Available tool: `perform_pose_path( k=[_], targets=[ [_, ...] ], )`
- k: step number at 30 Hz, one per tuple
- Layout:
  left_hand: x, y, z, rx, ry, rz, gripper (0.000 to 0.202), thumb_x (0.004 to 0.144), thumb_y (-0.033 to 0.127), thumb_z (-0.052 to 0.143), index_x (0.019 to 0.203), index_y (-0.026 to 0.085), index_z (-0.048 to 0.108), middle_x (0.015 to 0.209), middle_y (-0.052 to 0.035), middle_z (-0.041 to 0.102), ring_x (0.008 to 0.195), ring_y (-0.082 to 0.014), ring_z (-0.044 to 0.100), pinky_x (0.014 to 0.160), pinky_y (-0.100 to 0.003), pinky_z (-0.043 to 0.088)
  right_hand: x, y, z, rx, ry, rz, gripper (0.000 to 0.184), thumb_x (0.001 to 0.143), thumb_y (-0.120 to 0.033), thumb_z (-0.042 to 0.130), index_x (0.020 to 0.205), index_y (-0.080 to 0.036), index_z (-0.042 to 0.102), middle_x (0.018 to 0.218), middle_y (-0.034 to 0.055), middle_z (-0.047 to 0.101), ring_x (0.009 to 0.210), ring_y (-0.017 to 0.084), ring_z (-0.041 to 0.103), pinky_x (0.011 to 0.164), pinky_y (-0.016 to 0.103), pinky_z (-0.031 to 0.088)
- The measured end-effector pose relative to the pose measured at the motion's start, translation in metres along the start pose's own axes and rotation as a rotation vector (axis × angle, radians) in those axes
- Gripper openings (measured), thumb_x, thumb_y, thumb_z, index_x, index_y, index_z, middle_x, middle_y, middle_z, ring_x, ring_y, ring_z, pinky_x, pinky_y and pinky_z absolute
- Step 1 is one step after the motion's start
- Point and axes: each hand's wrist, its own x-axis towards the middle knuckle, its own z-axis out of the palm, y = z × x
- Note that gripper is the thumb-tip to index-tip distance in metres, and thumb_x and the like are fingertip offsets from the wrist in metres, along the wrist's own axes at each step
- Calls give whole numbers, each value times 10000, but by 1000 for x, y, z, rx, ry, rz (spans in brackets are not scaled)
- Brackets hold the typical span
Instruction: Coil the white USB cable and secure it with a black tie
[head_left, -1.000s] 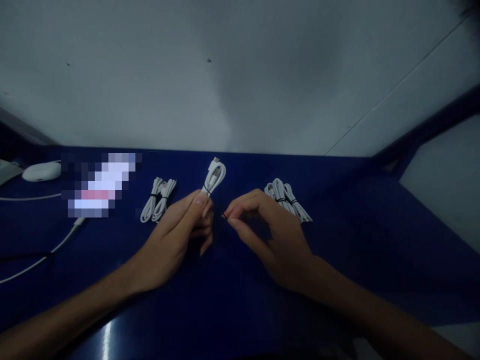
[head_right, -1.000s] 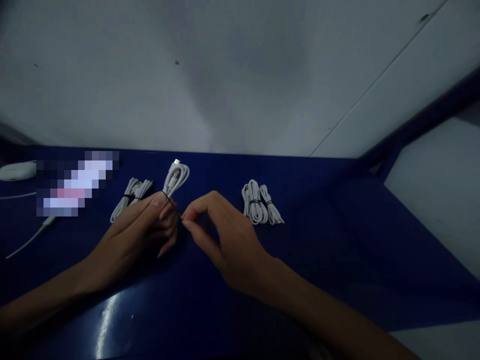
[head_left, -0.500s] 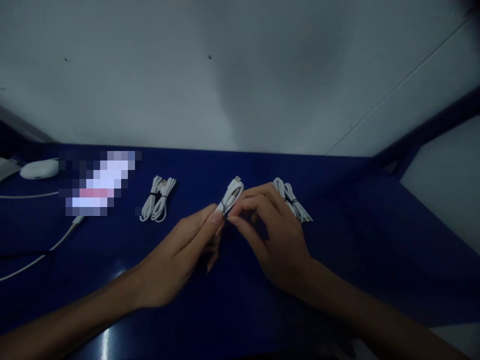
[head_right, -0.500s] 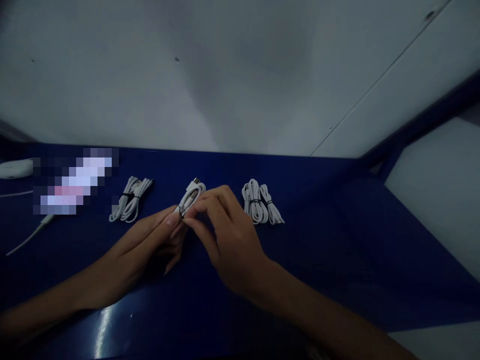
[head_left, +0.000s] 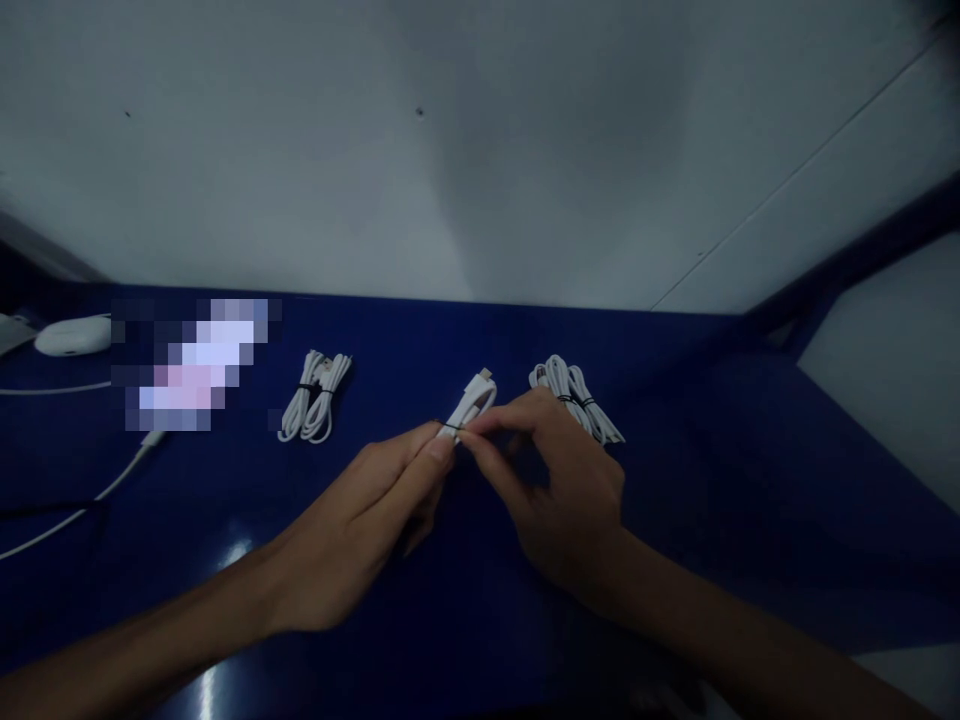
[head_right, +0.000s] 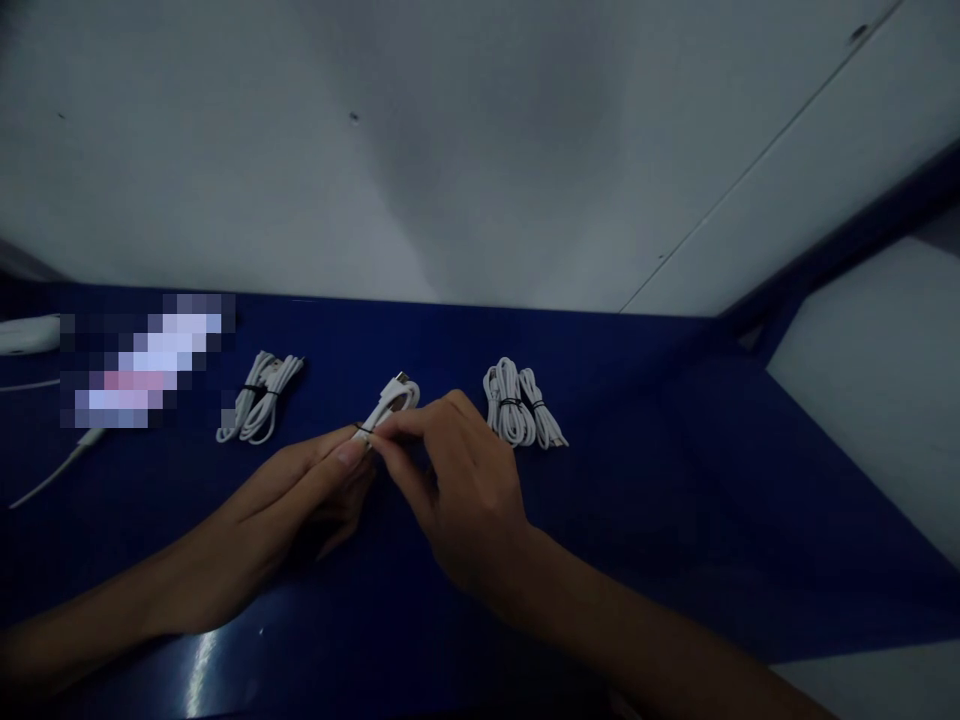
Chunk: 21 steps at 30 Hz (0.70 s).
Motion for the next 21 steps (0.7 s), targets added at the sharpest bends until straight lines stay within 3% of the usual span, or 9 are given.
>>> perform_pose_path(
  k=[10, 13, 16, 18, 21],
  targets=[
    [-4, -2, 2, -96, 33, -24, 531, 1160, 591, 408, 783, 221, 462, 709, 34, 406, 638, -148, 355, 561, -282, 359, 1, -4, -1, 134, 73, 92, 227, 989, -175, 831, 1053, -267, 634, 856, -32, 708, 688, 146, 681, 623, 316, 581],
    [-3, -4, 2, -170, 34, -9, 506, 1166, 531, 434, 768, 219, 454, 696, 39, 361, 615, -142, 316, 531, -272, 327, -4, -4, 3, 204, 126, 124, 356, 946, -192, 871, 1150, -287, 595, 854, -39, 650, 693, 165, 645, 611, 341, 566],
    [-1, -6, 3, -312, -18, 19, 500, 1170, 481, 443, 744, 220, 416, 676, 46, 319, 573, -126, 295, 499, -250, 331, -5, -4, 1, 219, 161, 199, 543, 888, -250, 913, 1298, -306, 561, 1002, 10, 637, 828, 210, 646, 600, 354, 541],
    [0, -8, 3, -403, -63, 22, 515, 1174, 475, 426, 727, 222, 391, 650, 52, 302, 534, -113, 275, 466, -237, 321, -2, -4, -3, 220, 103, 276, 643, 869, -307, 925, 1395, -305, 555, 1141, 53, 639, 958, 244, 661, 649, 373, 558],
    [0, -7, 3, -514, -155, -9, 538, 1180, 484, 379, 710, 223, 378, 607, 60, 274, 483, -100, 260, 421, -221, 294, 4, -4, -11, 296, -116, 318, 599, 927, -384, 880, 1453, -306, 604, 1342, 88, 646, 1172, 286, 657, 908, 464, 607]
  ],
)
